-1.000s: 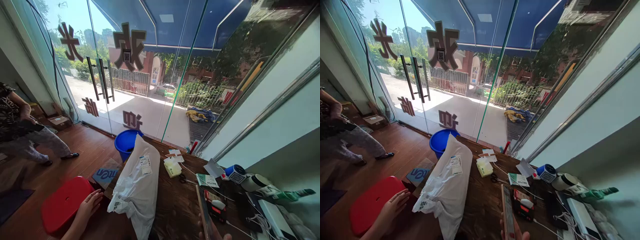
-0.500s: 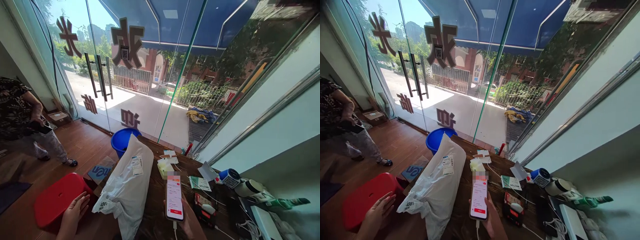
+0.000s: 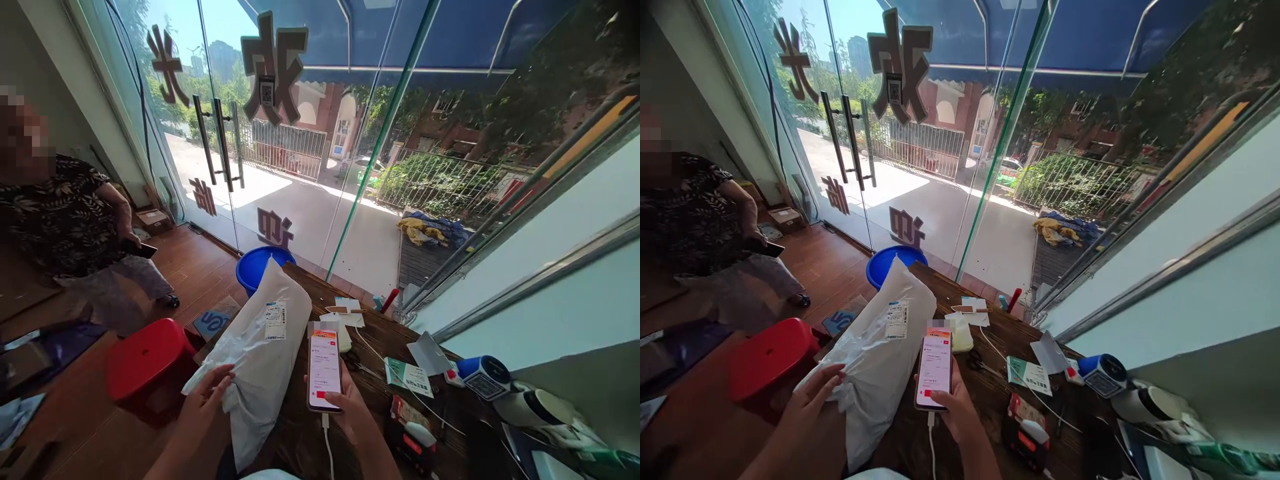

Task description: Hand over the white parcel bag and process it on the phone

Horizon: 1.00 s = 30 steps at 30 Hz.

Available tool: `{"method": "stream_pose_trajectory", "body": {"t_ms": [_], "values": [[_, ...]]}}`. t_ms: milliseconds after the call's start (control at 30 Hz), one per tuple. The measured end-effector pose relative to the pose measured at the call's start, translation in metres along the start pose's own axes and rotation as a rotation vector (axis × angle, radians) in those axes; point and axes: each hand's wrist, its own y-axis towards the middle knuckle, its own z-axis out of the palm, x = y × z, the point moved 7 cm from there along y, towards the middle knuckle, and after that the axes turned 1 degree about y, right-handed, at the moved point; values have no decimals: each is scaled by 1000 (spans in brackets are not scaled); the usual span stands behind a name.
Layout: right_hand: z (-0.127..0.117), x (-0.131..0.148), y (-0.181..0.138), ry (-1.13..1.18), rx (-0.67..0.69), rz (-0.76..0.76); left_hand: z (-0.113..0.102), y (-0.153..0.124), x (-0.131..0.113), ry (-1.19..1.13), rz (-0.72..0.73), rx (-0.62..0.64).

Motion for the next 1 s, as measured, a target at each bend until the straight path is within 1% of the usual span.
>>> {"method": "stream_pose_trajectory", "body": {"t_ms": [67, 100, 167, 267, 367, 467, 533, 600, 667, 733, 800, 833, 933, 1000], "values": [[-3, -2, -1, 38, -41, 5, 16, -1, -10, 21, 45, 45], [-7, -4, -2, 65, -75, 5, 20, -1, -12, 30, 64, 53], [-15, -8, -4, 107, -144, 4, 21, 0, -11, 41, 83, 37], [-26, -12, -10, 121, -231, 16, 11, -3, -4, 52, 71, -18], [-28, -12, -16, 144, -287, 37, -6, -6, 8, 61, 17, -86], [-23, -8, -18, 176, -303, 35, -23, -8, 19, 73, -38, -159], [-21, -8, -17, 187, -312, 37, -31, -8, 25, 73, -49, -185], [-20, -10, -14, 191, -317, 47, -35, -7, 26, 73, -42, -196], [-19, -15, -10, 195, -314, 58, -36, -8, 20, 92, 7, -203], [-16, -17, -6, 213, -306, 41, -32, -11, 6, 172, 131, -224], [-11, -17, -3, 226, -297, 14, -21, -20, -18, 321, 325, -248], [-8, -16, -2, 223, -295, 7, -11, -26, -31, 410, 439, -247], [5, -14, -2, 194, -291, 15, 34, -49, -69, 656, 777, -168], [14, -12, -1, 186, -275, 10, 66, -64, -87, 764, 962, -107]]}}
